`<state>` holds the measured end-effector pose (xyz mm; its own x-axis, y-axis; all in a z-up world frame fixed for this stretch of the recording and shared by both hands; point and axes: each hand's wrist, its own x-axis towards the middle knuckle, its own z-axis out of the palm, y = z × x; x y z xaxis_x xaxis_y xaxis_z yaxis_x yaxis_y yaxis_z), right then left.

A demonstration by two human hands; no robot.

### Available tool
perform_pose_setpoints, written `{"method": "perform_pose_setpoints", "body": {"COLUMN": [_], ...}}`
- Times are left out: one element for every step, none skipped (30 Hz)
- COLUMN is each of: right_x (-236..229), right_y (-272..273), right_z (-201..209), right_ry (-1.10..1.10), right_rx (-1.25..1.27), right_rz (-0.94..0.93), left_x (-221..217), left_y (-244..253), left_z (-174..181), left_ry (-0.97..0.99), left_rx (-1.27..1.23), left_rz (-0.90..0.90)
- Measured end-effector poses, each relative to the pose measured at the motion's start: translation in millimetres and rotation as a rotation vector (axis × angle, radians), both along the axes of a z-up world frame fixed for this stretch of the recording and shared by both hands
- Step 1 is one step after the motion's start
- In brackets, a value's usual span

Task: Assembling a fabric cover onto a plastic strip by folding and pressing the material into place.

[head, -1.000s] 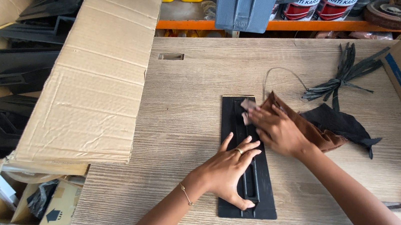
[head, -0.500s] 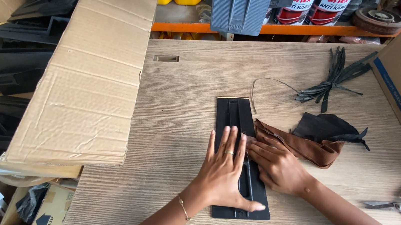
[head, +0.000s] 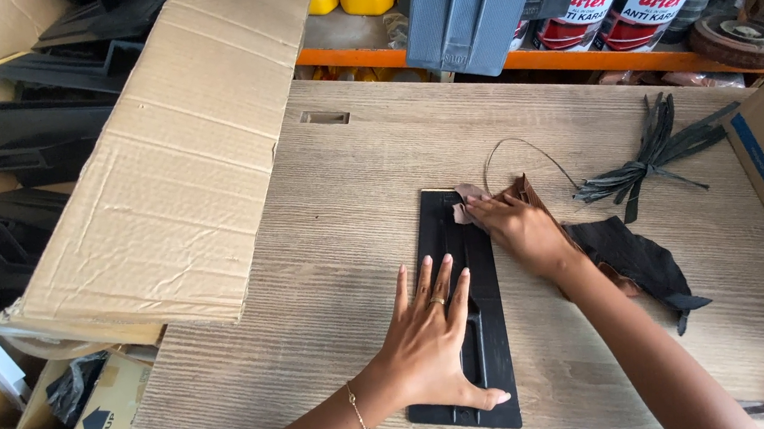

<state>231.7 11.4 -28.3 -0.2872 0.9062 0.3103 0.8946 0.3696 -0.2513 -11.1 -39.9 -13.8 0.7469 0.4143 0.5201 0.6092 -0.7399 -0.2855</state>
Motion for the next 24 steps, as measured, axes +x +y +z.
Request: {"method": "perform_pose_setpoints", "body": {"right_x": [6.2,12.3,17.1,6.0,-4.5,-15.2,-26.9,-38.8,-51.7,-52.7,-54.2,-55.8,-45.9,-36.1,-26.4,-20.1,-13.1,-6.4,-8.6,-10.8,-12.4,-15.1,-17.9,-20.6], "right_y": [6.5,13.1,19.2,14.4,11.4,8.5,2.7,-2.9,-9.0,-7.8,-6.6,-5.4,5.3,16.0,26.9,36.3,46.2,56.0,54.1,52.0,49.7,43.9,37.7,31.5], "right_z": [-4.4,-8.9,-14.5,-3.8,8.3,20.7,30.8,40.7,49.9,50.2,50.4,50.5,36.8,23.3,10.0,-2.3,-13.8,-25.2,-21.5,-17.9,-13.9,-10.9,-8.1,-5.4], "right_ry": [0.001,0.003,0.008,0.011,0.144,0.276,0.275,0.257,0.24,0.242,0.127,0.013,0.013,-0.051,-0.116,-0.116,-0.15,-0.184,-0.187,-0.21,-0.232,-0.235,-0.212,-0.188], "right_rx": [-0.001,0.018,0.036,0.034,0.074,0.115,0.117,0.048,-0.025,-0.026,0.081,0.188,0.185,0.175,0.166,0.165,0.155,0.146,0.145,0.163,0.182,0.182,0.179,0.175], "right_rz": [-0.001,-0.018,-0.036,-0.037,0.041,0.12,0.119,0.225,0.334,0.336,0.329,0.322,0.326,0.232,0.139,0.144,0.12,0.095,0.099,0.11,0.119,0.122,0.163,0.203], "left_x": [0.1,0.2,-0.9,-0.6,0.1,0.6,1.1,1.3,0.7,1.3,1.5,1.5,1.4,1.1,0.9,0.5,0.7,0.8,0.5,0.2,0.4,0.8,1.0,1.3], "left_y": [0.1,0.2,-0.1,-2.7,-3.3,-3.8,-5.1,-6.3,-8.6,-8.3,-8.3,-8.3,-8.2,-8.3,-8.2,-7.9,-7.3,-6.8,-7.0,-7.4,-7.7,-7.8,-7.7,-7.6], "left_z": [-0.9,-1.9,-3.2,-2.7,-1.4,0.1,6.3,12.2,17.9,17.4,16.6,15.6,15.5,15.4,15.5,17.3,19.6,22.0,22.2,22.3,22.7,20.5,18.2,15.9], "left_ry": [0.001,0.015,0.032,0.036,0.044,0.049,0.049,0.034,0.02,0.02,0.05,0.08,0.077,0.072,0.067,0.064,0.074,0.083,0.078,0.072,0.066,0.062,0.066,0.07], "left_rx": [-0.001,-0.012,-0.024,-0.025,-0.272,-0.519,-0.517,-0.573,-0.632,-0.633,-0.666,-0.699,-0.702,-0.67,-0.637,-0.638,-0.662,-0.686,-0.687,-0.67,-0.653,-0.652,-0.643,-0.634], "left_rz": [-0.001,-0.002,-0.002,-0.003,-0.072,-0.136,-0.137,-0.14,-0.139,-0.136,-0.123,-0.11,-0.106,-0.106,-0.106,-0.101,-0.106,-0.111,-0.108,-0.11,-0.113,-0.112,-0.109,-0.107]}}
